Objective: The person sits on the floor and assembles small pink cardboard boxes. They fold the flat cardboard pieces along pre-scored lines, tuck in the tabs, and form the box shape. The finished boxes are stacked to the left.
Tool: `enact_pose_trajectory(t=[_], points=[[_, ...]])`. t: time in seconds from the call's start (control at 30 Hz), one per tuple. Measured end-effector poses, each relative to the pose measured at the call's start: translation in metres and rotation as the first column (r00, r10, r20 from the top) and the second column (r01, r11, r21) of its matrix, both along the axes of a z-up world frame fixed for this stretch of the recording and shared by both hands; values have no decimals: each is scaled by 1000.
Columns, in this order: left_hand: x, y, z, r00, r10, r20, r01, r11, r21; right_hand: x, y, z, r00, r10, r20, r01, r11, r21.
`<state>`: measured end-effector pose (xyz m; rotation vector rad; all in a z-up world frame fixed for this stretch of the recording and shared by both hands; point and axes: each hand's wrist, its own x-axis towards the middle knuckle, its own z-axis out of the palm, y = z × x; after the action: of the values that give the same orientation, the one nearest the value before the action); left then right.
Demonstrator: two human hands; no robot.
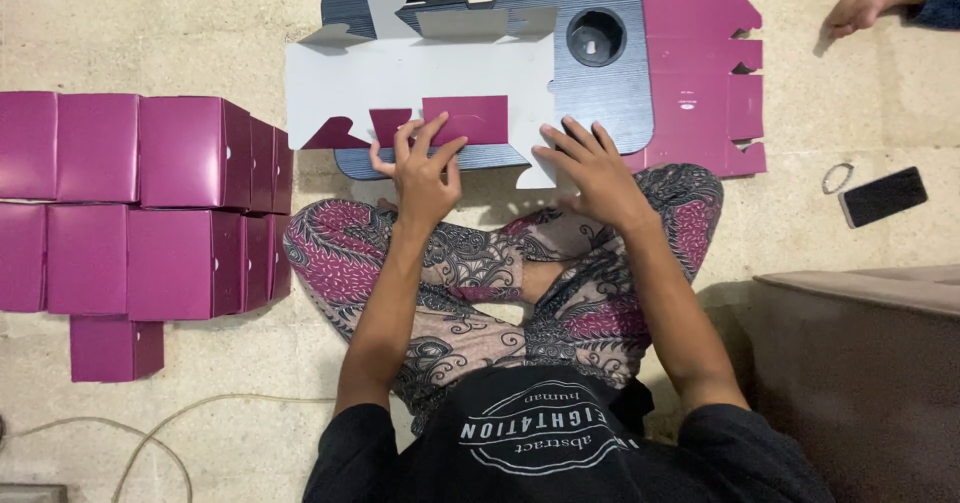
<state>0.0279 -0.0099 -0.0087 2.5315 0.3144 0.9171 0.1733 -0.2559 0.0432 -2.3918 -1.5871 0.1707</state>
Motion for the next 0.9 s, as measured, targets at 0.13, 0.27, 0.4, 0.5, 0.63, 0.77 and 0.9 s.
enact_pose_trajectory(t=[0.13,0.27,0.4,0.5,0.63,0.77,0.9], points=[[4,-27,5,999,-13,38,11,999,51,10,1,-40,979,-45,200,12,987,162],[14,-36,-2,976,-193,-101,210,955,209,11,9,-54,984,-95,150,52,961,273],[32,-31,-25,947,-289,-138,316,914,254,12,8,-55,993,-120,11,107,922,372],[54,-26,-36,953,-290,-89,303,922,242,13,15,-59,986,-167,-18,159,893,420],[70,-25,-17,935,-323,-148,350,910,224,16,20,-68,971,-226,-81,238,862,447],[83,-21,-23,931,-344,-123,359,924,130,24,25,-86,935,-350,-59,335,818,468],[89,-26,-31,950,-284,-128,287,958,4,19,34,-85,877,-470,-101,460,760,460]])
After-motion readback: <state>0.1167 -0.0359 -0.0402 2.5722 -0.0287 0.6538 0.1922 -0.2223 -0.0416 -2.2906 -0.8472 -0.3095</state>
